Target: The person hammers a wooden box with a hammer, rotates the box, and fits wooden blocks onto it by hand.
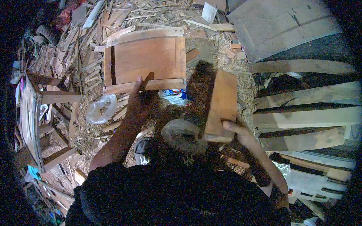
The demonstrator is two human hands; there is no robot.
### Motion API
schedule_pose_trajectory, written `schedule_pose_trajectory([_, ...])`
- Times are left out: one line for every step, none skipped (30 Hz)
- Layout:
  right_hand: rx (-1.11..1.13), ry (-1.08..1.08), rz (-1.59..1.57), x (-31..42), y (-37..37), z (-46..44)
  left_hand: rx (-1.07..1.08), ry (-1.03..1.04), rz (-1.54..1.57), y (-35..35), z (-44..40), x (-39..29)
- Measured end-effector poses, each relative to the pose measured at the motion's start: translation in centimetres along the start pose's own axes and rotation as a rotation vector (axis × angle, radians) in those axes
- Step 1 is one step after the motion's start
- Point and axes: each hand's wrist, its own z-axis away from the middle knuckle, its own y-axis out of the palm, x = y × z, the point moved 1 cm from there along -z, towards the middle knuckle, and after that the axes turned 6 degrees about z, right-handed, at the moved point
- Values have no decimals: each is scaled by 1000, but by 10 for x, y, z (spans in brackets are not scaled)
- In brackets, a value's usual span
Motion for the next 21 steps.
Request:
schedule_pose_trajectory([-47, -82, 154, 13, 10, 2, 0, 0, -1, 7, 3, 2])
schedule_pose_trajectory([-94, -167, 310, 26, 21, 4, -53, 41, -17, 19, 9, 2])
schedule_pose_trajectory([-95, -169, 312, 38, 34, 6, -106, 82, -30, 28, 12, 3])
schedule_pose_trajectory([-228, -480, 637, 52, 49, 9, -105, 83, -28, 30, 12, 3])
schedule_pose_trajectory([-360, -794, 957, 64, 64, 15, -114, 99, -58, 31, 12, 3])
schedule_pose_trajectory([-358, -793, 955, 74, 79, 23, -124, 116, -89, 31, 12, 2])
schedule_pose_trajectory([-436, -905, 861, 86, 92, 34, -128, 119, -91, 30, 12, 0])
schedule_pose_trajectory([-511, -1012, 763, 89, 98, 40, -123, 106, -125, 26, 11, -2])
schedule_pose_trajectory([-505, -1010, 763, 73, 84, 42, -118, 92, -156, 23, 11, -3])
schedule_pose_trajectory([-541, -982, 624, 44, 56, 42, -121, 96, -154, 20, 8, -2])
schedule_pose_trajectory([-576, -952, 485, 28, 41, 40, -105, 112, -141, 16, 2, 0])
schedule_pose_trajectory([-575, -955, 484, 30, 43, 32, -88, 125, -131, 13, -1, 0])
schedule_pose_trajectory([-485, -969, 1015, 35, 51, 18, -83, 124, -133, 13, -1, 0])
schedule_pose_trajectory([-362, -944, 1548, 39, 60, 8, -82, 149, -133, 14, -2, 0])
schedule_pose_trajectory([-360, -955, 1559, 42, 66, 7, -81, 177, -126, 16, -4, 2])
schedule_pose_trajectory([-345, -869, 1454, 41, 75, 8, -78, 174, -128, 14, -4, 4])
schedule_pose_trajectory([-326, -794, 1348, 45, 80, 6, -49, 176, -124, 12, -7, 4])
schedule_pose_trajectory([-362, -977, 1339, 57, 84, 10, -35, 169, -123, 7, -5, 5])
schedule_pose_trajectory([-352, -957, 1332, 67, 88, 24, -55, 161, -126, 6, 2, 5])
schedule_pose_trajectory([-467, -1055, 1359, 85, 91, 36, -53, 170, -136, 15, 5, 2])
schedule_pose_trajectory([-592, -1158, 1383, 96, 90, 41, -43, 180, -145, 23, 4, 0])
